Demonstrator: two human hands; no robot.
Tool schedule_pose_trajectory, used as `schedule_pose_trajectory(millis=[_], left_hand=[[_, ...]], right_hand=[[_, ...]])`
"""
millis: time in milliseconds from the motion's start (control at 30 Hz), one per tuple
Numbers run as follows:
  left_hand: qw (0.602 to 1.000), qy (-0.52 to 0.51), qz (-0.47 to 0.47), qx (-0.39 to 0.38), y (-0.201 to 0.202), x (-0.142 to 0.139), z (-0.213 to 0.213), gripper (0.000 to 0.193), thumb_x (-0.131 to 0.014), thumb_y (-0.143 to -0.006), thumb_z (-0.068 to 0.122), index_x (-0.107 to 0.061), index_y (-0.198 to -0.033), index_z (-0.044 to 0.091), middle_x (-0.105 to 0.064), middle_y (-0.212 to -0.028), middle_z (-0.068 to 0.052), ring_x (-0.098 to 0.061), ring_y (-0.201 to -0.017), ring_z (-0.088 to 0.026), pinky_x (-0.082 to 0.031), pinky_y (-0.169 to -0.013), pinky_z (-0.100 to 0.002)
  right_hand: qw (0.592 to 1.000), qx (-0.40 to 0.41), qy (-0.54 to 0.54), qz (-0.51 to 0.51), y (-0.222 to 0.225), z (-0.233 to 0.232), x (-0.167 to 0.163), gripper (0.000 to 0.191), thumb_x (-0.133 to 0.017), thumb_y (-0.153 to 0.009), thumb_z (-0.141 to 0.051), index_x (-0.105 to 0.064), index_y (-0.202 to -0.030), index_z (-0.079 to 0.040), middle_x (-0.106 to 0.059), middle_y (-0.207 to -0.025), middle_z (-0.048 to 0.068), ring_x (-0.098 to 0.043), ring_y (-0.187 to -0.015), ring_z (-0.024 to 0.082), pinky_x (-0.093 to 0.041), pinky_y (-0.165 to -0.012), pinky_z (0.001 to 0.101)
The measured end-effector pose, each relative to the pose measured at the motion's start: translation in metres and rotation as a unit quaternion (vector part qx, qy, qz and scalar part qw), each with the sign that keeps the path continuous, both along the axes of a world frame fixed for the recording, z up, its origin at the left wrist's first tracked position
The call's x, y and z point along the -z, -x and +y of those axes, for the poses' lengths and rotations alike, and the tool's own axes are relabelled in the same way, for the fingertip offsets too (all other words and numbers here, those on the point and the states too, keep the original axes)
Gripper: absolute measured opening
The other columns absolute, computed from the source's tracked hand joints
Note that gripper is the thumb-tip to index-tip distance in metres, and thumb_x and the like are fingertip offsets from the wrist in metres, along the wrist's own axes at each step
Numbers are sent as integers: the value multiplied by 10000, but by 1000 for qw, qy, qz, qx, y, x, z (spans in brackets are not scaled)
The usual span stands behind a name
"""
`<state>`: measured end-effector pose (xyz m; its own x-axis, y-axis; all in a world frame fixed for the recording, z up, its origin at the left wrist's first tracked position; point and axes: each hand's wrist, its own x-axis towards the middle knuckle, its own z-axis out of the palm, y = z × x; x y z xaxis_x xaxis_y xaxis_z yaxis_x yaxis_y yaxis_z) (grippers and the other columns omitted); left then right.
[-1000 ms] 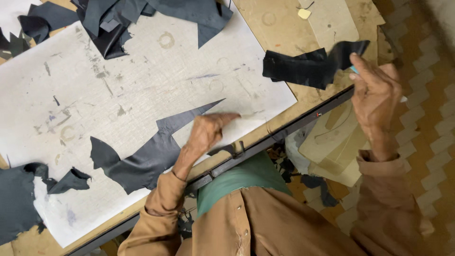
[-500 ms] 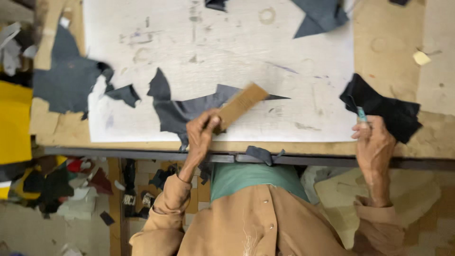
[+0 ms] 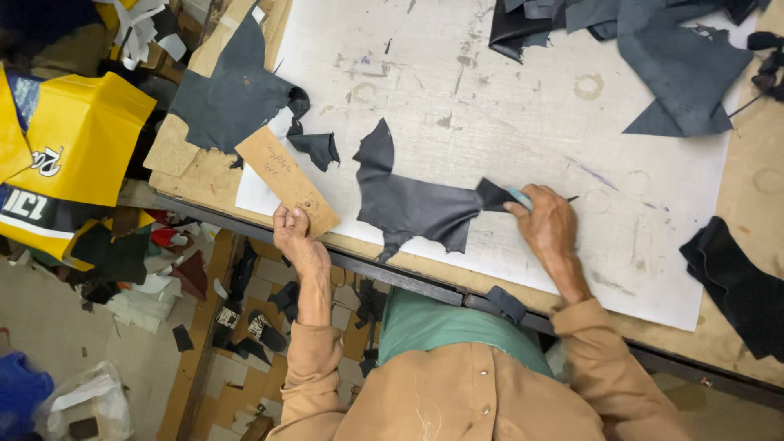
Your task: The person cuts black leather pieces using a utility knife and a wooden template. They repeatedly position the template on different leather scraps, trace or cut along the edges, and set the cut pieces aside on the table.
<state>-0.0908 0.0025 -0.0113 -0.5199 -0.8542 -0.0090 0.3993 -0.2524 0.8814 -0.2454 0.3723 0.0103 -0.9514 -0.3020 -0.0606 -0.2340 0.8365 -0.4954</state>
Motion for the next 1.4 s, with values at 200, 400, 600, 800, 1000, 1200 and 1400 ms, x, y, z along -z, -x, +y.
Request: schedule_pose_trajectory(millis=[200,400,600,800,1000,1200,1400], left_hand=[[994,-66,-52,75,13,22,-6,313,-617,-993,15,-539,-1296,-9,-692,-1214,-108,-649,-1089,-169,-546,-978,-331],[970,44,-135,198,54,-9,8,343,-630,-1003,28,-563,-1337,-19,-731,-1172,-120,-681,-1050,-149,-550,-967,-295],[798,296,-330,408,81,-26,62,301,-682,-961,142,-769,-1245,98,-826,-1077,-111,-665,-687,-256,-517,-707,-428],[765,581,-111,253,109,-15,98,202,-646,-1088,261,-723,-1204,115,-762,-1160,-122,-738,-1075,-285,-589,-998,-419],[732,630,-225,128,128,-12,51,389,-749,-934,250,-658,-1179,-39,-701,-1076,-215,-667,-934,-334,-548,-812,-430],[699,531,-372,301,166,1,49,253,-801,-831,59,-659,-1034,5,-679,-842,-115,-661,-723,-230,-536,-674,-363],[701,668,-203,147,164,-1,56,338,-810,-787,30,-650,-1085,29,-675,-1037,-136,-691,-853,-255,-572,-707,-339]], right_hand=[[988,-41,-54,141,23,70,-20,367,-862,-783,-308,-754,-1011,-41,-724,-1046,145,-661,-807,257,-542,-737,394],[993,118,22,21,27,70,-29,322,-846,-897,-238,-709,-1091,-21,-730,-904,164,-698,-764,297,-529,-707,403],[955,154,42,252,-14,62,-22,261,-767,-922,-27,-692,-1164,37,-703,-1033,198,-685,-938,342,-535,-819,405],[948,216,201,114,-65,61,-20,181,-768,-976,-62,-736,-1142,0,-753,-1066,119,-707,-903,192,-550,-788,337],[943,187,272,38,-89,39,-19,204,-761,-967,-66,-733,-1159,-2,-739,-1060,105,-700,-903,159,-570,-793,282],[985,44,161,-44,-69,2,-21,604,-810,-807,-90,-616,-1379,-63,-679,-1140,126,-687,-853,251,-592,-627,353],[997,-54,37,35,-52,-1,-24,677,-863,-705,-151,-634,-1336,-62,-540,-1447,162,-657,-1079,331,-569,-803,458]])
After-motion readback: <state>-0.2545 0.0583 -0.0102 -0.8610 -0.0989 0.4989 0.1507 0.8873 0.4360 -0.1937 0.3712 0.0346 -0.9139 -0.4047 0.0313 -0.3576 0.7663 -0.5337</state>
